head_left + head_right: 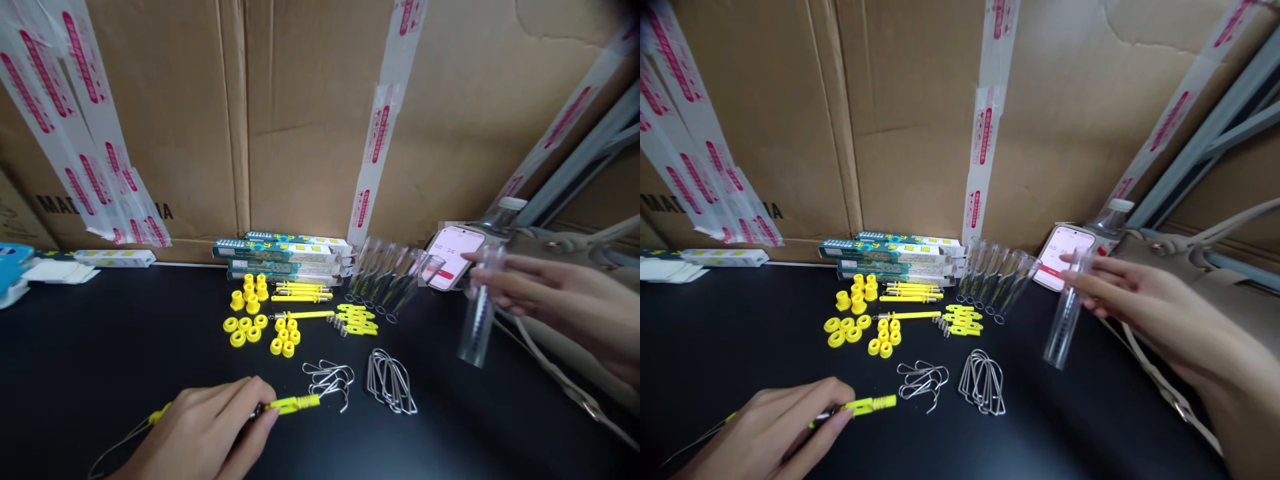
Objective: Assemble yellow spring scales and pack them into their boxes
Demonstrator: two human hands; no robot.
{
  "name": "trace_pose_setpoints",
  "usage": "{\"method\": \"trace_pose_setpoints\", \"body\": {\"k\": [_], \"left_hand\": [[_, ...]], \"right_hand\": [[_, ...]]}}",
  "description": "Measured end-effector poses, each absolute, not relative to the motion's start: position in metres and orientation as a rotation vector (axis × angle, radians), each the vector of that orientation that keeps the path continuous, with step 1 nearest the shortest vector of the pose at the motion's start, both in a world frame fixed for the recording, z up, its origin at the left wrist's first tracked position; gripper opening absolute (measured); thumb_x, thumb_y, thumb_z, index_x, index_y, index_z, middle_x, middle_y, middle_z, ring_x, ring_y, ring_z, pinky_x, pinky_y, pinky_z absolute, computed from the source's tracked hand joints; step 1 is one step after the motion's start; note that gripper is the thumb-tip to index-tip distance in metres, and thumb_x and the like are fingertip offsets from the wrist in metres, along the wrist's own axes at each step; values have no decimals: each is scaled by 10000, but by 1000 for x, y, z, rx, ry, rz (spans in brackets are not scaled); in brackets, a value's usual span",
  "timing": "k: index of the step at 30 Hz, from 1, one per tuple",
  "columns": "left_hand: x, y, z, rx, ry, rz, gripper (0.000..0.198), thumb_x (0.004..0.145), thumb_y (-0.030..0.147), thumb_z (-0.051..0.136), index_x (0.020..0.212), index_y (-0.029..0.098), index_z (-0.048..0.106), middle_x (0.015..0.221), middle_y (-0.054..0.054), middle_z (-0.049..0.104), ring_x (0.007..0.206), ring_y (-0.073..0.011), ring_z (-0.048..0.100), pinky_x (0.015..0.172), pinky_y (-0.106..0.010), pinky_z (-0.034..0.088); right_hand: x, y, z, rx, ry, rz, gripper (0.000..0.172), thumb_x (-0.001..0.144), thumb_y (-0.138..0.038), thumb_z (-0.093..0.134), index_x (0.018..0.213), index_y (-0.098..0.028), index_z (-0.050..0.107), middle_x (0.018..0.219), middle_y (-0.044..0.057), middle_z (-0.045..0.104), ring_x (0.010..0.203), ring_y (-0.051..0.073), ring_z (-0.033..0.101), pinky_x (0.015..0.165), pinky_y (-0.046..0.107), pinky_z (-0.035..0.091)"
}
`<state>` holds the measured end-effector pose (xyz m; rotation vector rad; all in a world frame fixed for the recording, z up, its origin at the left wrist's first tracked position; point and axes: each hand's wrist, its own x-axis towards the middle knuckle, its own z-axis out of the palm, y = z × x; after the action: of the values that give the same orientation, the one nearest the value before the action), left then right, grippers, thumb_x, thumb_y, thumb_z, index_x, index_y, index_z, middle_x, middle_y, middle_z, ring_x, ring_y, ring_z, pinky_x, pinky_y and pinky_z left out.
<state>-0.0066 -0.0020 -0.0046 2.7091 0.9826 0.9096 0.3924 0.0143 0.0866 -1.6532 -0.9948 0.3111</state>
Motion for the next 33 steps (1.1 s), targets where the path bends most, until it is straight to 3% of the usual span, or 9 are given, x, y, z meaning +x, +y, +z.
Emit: {"method": "trace_pose_setpoints", "body": {"k": [1,3,5,9,17,29,33], "left_hand": [[-6,-1,-5,2699,986,921,214,1078,257,422,928,284,572,700,92,732,560,-130,750,551,-174,545],[-6,0,-6,2687,992,936,195,1083,258,414,954,291,557,707,98,737,570,-134,759,547,-179,536],[-6,0,-7,2682,992,945,185,1091,264,399,969,295,534,703,105,732,578,-136,765,546,-186,527],[-7,1,-10,2666,1000,931,184,1096,262,376,959,297,494,675,119,700,549,-122,749,519,-190,495],[-9,0,-12,2606,1128,964,182,1080,220,351,955,303,454,545,146,561,420,-100,665,383,-198,382],[-11,-2,-11,2571,1187,902,172,1091,245,341,965,304,441,556,140,575,403,-115,650,407,-213,392],[-11,-2,-12,2569,1194,887,180,1100,254,320,975,309,438,548,140,556,401,-117,646,404,-223,386]], "right_hand": [[383,8,91,-1604,-1028,445,427,653,-454,966,971,-186,870,840,124,817,608,183,682,479,279,525],[356,-3,91,-1330,-1001,640,485,621,-473,989,1033,-254,857,858,86,798,602,142,640,491,217,542],[324,-11,81,-1197,-1054,742,401,637,-471,984,943,-242,859,774,65,756,580,142,635,500,209,570],[273,-20,48,-1080,-1084,968,185,793,-397,902,906,-281,813,848,29,747,648,151,665,574,225,605],[263,-21,9,-962,-914,1027,159,833,-366,871,945,-279,799,811,18,714,648,154,652,555,222,575],[264,-25,8,-934,-723,1057,217,751,-380,928,927,-289,838,916,56,778,709,206,712,582,282,608],[264,-23,6,-927,-769,1106,194,782,-357,907,948,-292,829,876,51,770,689,201,701,589,284,609]]}}
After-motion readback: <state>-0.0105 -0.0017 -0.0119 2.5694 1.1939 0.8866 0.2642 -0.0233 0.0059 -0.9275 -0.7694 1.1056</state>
